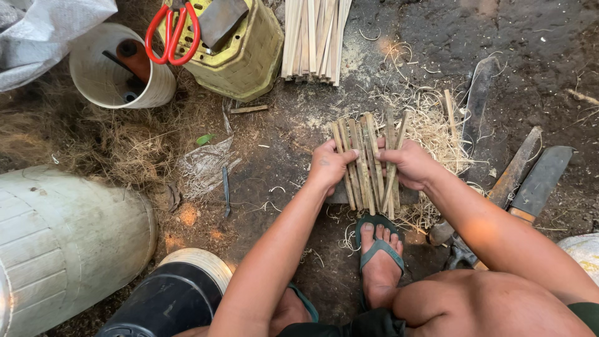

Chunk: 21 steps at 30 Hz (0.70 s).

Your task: The person sharpens small wooden sticks one by one using a knife on a metal block, then gathers and stacks the finished sticks. The person also picks up and organizes additional sticks from the surrounding area.

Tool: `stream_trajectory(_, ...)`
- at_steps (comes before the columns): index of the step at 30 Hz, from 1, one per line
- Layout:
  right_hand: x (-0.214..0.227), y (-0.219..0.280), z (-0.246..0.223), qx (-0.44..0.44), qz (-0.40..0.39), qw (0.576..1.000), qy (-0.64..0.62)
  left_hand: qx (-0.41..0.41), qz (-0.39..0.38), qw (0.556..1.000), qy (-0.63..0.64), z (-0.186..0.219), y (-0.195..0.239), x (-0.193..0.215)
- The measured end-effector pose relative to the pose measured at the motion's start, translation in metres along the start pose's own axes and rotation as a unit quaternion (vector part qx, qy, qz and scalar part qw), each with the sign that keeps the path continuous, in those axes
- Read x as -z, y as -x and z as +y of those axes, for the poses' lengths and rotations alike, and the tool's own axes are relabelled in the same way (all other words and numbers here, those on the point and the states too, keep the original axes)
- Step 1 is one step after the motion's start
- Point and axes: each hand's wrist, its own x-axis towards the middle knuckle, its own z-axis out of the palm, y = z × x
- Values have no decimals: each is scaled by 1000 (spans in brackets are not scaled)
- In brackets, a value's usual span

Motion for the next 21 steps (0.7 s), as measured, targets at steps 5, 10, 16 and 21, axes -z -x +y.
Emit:
stream_trajectory(5,-3,-2,1,34,-3,999,36,-18,6,1000,4,-4,-4,3)
stream_trajectory(10,-3,2,-11,7,22,999,45,-9,-18,999,34,-17,-14,13)
stream_trajectory(16,1,4,-22,17,78,989,123,-7,-37,998,54,-21,-17,15)
stream_trajectory(21,4,5,-21,27,59,992,106,6,-38,996,81,-15,-13,13)
